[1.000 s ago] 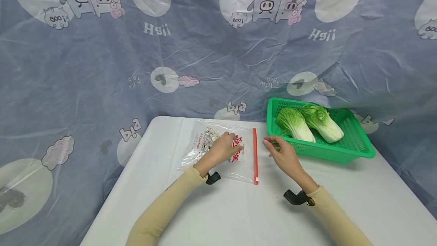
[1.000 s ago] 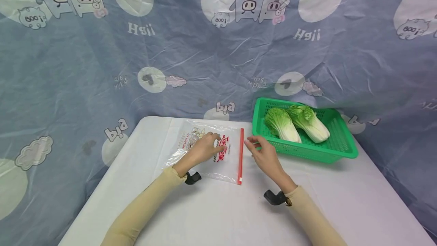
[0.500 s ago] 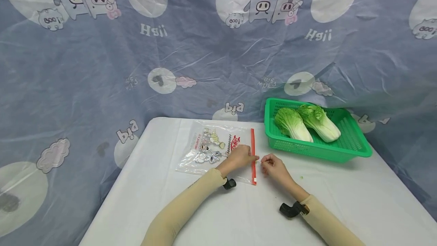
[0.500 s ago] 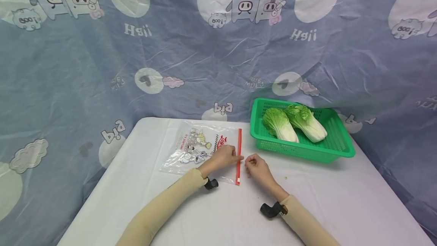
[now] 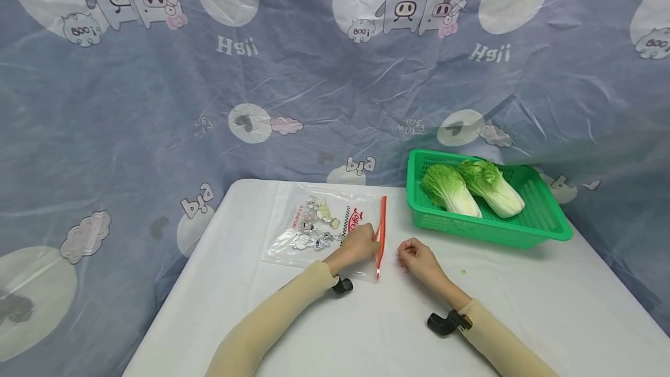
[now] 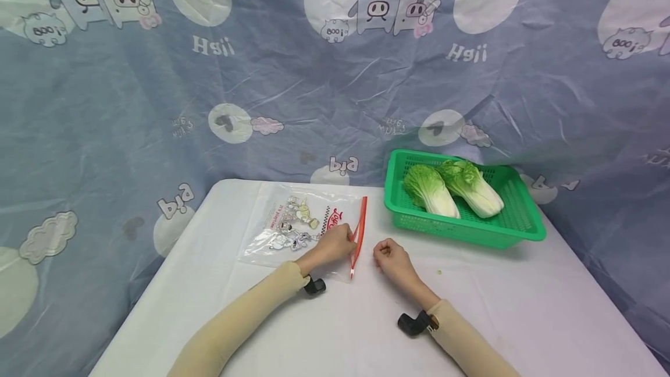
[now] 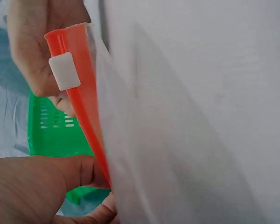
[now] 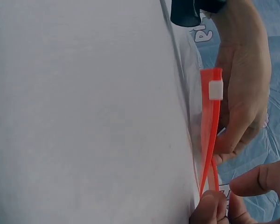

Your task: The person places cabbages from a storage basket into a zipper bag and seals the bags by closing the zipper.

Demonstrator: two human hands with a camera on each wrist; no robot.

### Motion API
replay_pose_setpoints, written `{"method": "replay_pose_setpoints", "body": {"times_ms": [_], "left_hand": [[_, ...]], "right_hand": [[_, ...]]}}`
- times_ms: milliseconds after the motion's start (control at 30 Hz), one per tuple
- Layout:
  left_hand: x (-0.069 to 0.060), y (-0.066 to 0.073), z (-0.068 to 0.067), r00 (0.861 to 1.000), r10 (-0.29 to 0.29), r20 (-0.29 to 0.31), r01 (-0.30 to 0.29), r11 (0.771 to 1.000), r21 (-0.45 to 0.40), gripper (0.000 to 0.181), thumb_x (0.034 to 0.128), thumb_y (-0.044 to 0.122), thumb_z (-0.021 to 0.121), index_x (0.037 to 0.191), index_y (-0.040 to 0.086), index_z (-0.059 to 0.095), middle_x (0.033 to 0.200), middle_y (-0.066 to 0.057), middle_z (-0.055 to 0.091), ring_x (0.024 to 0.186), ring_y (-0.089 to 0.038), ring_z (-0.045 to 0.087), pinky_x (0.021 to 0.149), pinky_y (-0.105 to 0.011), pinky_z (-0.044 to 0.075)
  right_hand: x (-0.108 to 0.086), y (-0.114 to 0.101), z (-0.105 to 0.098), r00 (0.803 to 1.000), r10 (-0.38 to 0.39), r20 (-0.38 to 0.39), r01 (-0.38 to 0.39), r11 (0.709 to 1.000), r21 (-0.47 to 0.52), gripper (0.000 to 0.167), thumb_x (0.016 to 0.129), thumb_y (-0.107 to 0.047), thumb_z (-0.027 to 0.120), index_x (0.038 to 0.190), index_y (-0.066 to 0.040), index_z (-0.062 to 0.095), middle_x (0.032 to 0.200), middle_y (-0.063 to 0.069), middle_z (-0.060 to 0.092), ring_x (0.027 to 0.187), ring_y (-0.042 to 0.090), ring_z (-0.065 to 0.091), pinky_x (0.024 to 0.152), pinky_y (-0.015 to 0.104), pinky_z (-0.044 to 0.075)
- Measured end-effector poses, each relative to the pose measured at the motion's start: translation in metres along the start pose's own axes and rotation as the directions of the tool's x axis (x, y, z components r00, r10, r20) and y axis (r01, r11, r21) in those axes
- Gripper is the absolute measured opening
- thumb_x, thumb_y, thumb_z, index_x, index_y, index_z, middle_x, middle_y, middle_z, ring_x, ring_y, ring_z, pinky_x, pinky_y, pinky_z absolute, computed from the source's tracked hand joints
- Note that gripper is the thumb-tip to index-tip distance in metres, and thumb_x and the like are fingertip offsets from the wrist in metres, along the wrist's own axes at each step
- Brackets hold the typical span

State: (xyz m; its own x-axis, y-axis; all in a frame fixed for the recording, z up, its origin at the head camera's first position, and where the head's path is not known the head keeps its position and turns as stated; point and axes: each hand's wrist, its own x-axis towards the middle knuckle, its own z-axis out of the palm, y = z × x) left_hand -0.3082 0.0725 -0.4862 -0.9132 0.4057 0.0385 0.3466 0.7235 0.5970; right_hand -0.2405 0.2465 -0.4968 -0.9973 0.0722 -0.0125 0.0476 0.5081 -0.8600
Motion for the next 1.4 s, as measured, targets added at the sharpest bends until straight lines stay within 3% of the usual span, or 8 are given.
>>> {"method": "replay_pose_setpoints", "body": {"times_ms": [133,433,667,1000,1133,1233,1300,1400], "left_hand": [[-0.005,-0.004,-0.009,1.0,-0.008,-0.021,0.006,0.997,-0.079,0.02,0.0793,0.015,0.07,0.069,0.008,0.054,0.061,0.001,0.049,0.052,-0.013,0.044,0.044,-0.024,0.036],[-0.01,0.001,-0.031,0.999,-0.025,-0.041,0.022,0.997,-0.072,0.024,0.0794,0.015,0.073,0.068,0.01,0.052,0.062,0.002,0.048,0.056,-0.01,0.045,0.046,-0.02,0.034],[-0.02,0.016,-0.068,0.989,0.02,-0.149,-0.043,0.988,-0.15,0.024,0.0786,0.003,0.074,0.095,0.002,0.057,0.065,-0.002,0.058,0.053,-0.008,0.052,0.046,-0.019,0.039],[-0.037,0.021,-0.127,0.914,-0.009,-0.405,-0.074,0.98,-0.187,0.011,0.0899,0.004,0.061,0.079,0.002,0.062,0.052,-0.005,0.06,0.036,-0.007,0.053,0.037,-0.021,0.041],[-0.047,0.022,-0.144,0.915,-0.022,-0.403,-0.027,0.993,-0.117,0.007,0.0834,-0.001,0.068,0.088,-0.005,0.066,0.063,-0.012,0.066,0.035,-0.007,0.051,0.041,-0.02,0.044],[-0.053,0.022,-0.15,0.912,-0.006,-0.41,-0.016,0.999,-0.05,0.004,0.0812,-0.003,0.067,0.078,-0.004,0.067,0.065,-0.013,0.067,0.034,-0.008,0.051,0.043,-0.019,0.043],[-0.054,0.021,-0.152,0.889,0.01,-0.457,-0.016,1.0,-0.011,0.019,0.0812,-0.003,0.064,0.063,0.002,0.063,0.059,-0.01,0.064,0.036,-0.008,0.051,0.042,-0.021,0.042],[-0.056,0.02,-0.153,0.836,0.023,-0.548,-0.014,1.0,0.02,0.026,0.0813,0.002,0.065,0.058,0.009,0.054,0.051,-0.004,0.057,0.043,-0.011,0.051,0.044,-0.024,0.039]], "right_hand": [[0.003,-0.004,0.004,1.0,0.0,-0.008,0.0,1.0,-0.03,0.013,0.094,-0.011,0.057,0.099,0.001,0.057,0.08,0.012,0.062,0.065,0.014,0.057,0.053,0.022,0.046],[0.023,-0.022,0.026,0.999,0.045,0.03,-0.045,0.999,0.001,0.042,0.094,-0.029,0.062,0.118,0.005,0.053,0.096,0.018,0.07,0.071,0.017,0.066,0.057,0.026,0.051],[0.046,-0.032,0.041,0.998,0.029,-0.059,-0.022,0.993,0.119,0.028,0.091,-0.023,0.067,0.098,0.002,0.057,0.062,0.0,0.063,0.048,0.012,0.057,0.046,0.023,0.045],[0.062,-0.031,0.041,0.996,0.076,-0.046,-0.067,0.982,0.177,0.023,0.087,-0.021,0.072,0.083,0.0,0.062,0.056,0.0,0.061,0.046,0.009,0.055,0.045,0.021,0.046],[0.064,-0.027,0.04,0.996,0.084,-0.019,-0.079,0.979,0.188,0.021,0.088,-0.018,0.071,0.086,0.001,0.063,0.064,0.005,0.065,0.048,0.01,0.056,0.046,0.022,0.048],[0.065,-0.025,0.039,0.996,0.088,-0.006,-0.085,0.977,0.194,0.02,0.088,-0.016,0.071,0.085,0.002,0.062,0.065,0.007,0.066,0.048,0.01,0.057,0.046,0.022,0.048],[0.065,-0.024,0.039,0.995,0.099,0.006,-0.098,0.976,0.193,0.019,0.088,-0.015,0.07,0.084,0.002,0.062,0.065,0.008,0.067,0.048,0.01,0.057,0.046,0.022,0.048],[0.066,-0.022,0.041,0.994,0.109,0.028,-0.113,0.976,0.187,0.018,0.089,-0.014,0.069,0.084,0.002,0.061,0.067,0.01,0.068,0.048,0.01,0.057,0.045,0.022,0.049]]}}
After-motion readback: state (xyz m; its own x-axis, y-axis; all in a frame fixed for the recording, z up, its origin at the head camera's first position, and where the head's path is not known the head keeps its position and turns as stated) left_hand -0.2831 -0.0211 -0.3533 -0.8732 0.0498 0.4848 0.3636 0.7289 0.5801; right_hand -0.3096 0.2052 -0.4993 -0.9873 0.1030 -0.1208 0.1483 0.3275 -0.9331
